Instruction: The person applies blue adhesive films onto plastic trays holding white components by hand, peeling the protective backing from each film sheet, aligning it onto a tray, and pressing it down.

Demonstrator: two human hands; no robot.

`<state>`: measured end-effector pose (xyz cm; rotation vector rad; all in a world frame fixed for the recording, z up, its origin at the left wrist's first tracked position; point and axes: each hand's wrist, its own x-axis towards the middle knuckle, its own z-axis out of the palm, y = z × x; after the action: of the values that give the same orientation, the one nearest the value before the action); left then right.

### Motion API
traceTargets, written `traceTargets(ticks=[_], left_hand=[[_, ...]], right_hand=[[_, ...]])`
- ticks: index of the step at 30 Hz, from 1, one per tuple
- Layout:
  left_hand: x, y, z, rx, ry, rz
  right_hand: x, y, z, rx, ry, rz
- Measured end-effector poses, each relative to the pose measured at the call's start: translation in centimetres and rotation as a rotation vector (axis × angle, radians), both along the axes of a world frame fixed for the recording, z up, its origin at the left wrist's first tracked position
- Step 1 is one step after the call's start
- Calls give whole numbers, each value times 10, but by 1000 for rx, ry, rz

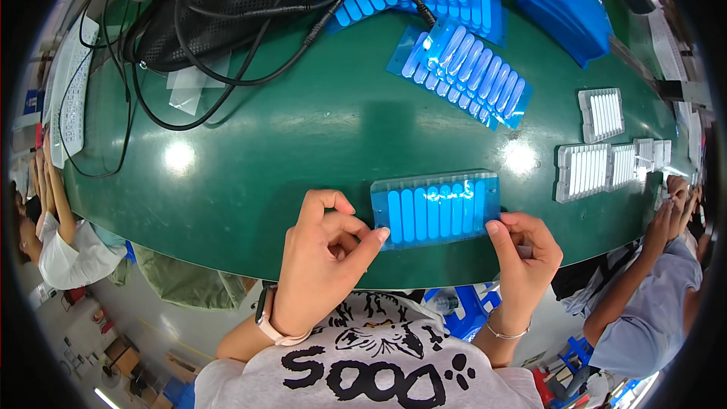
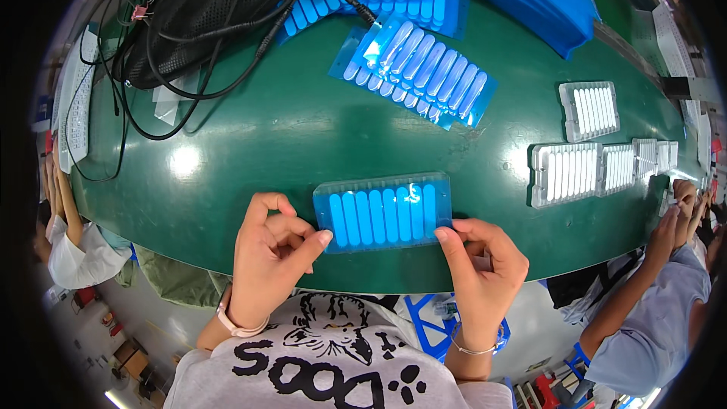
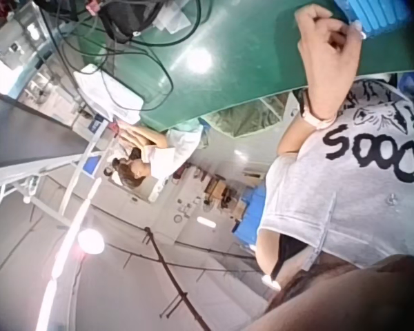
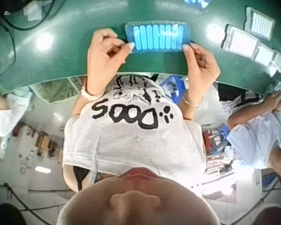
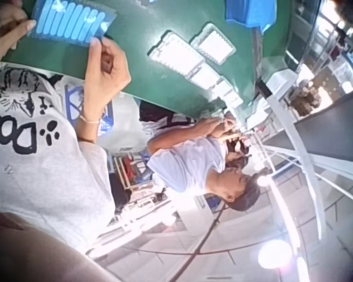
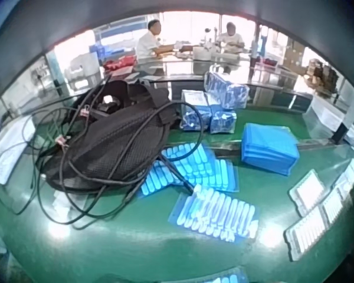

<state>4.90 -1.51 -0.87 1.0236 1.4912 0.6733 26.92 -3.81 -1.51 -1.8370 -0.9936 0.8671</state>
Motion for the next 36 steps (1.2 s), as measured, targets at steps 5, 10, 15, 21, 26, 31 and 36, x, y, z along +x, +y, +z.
traceTargets(ticks=[5,10,15,21,26,31,36], left_hand=[[1,5,3,-31,21,-35],[2,6,2,-30,27,-60],[1,3,0,-35,35,-69],[4,9,6,-95,12,-43],[3,6,6,-98,-11,-28],[3,15,10,-135,-53,-2],[2,14,6,-94,-25,-15]], right_hand=[[1,-1,-5,2,42,-18],[0,0,0,17,38,-37],[1,2,-4,5,95,-25],[4,4,-3,-11,131,-31],[8,3,-2,-48,122,22],[7,4,1,-59,241,15],[1,6,16,-91,319,117]])
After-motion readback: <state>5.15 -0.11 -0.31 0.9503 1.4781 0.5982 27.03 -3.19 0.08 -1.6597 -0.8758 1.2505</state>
